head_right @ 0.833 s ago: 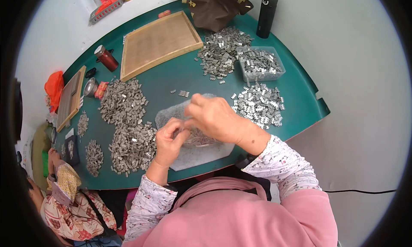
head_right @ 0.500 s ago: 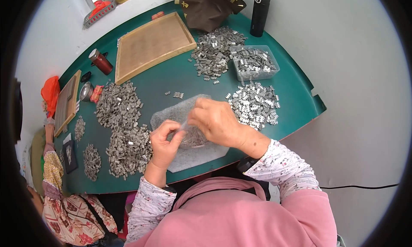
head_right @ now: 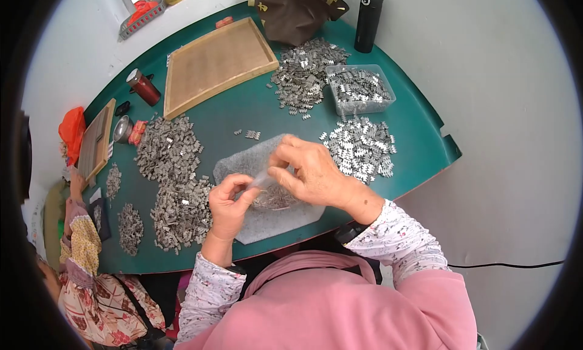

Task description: Sorting small metal components on a table and placing them into a plastic bag.

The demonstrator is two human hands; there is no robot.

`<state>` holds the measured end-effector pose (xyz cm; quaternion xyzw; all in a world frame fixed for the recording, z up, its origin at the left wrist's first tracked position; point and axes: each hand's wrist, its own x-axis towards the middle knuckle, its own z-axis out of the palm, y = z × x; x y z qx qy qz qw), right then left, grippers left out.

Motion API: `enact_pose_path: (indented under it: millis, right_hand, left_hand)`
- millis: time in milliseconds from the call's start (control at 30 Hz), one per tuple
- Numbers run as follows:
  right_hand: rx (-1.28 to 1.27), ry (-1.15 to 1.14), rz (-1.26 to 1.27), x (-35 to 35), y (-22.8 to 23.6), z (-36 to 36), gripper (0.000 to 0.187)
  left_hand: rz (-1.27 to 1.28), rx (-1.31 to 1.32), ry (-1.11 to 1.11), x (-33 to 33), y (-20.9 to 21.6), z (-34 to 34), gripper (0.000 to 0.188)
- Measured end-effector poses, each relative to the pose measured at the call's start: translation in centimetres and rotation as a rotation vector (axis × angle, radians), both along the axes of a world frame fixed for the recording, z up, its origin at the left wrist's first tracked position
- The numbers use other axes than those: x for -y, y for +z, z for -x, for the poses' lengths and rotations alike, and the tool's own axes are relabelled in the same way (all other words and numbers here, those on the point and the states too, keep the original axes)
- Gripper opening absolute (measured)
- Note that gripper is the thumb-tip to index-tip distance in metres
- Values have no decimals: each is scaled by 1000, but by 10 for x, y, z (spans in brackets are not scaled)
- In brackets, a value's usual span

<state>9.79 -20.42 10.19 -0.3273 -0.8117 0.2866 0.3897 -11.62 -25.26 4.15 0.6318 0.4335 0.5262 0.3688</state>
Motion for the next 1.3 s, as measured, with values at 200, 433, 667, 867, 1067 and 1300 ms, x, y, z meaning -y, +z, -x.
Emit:
enact_pose_path:
  millis: [200,433,667,867,1067,1300]
  right_hand:
    - [37,122,-45,-3,-5,8,12]
    - [-66,108,62,-1,-5,12,11]
    - [-47,81,148,3,-2,12,10]
    - [11,160,87,3,1,10,8]
    - [81,72,-9,8,2,0,7]
    - [-224,18,288,12,-20,-6,8]
  left_hand:
    - [-11,85,-46,0,12,1,10]
    - [50,92,-127,3,20,9,9]
    - [-114,-184,-15,4,37,2,7]
    - [46,-141,-265,-4,47,9,9]
    - [311,231,-284,-5,39,13,7]
    - [173,279,-175,0,26,5,9]
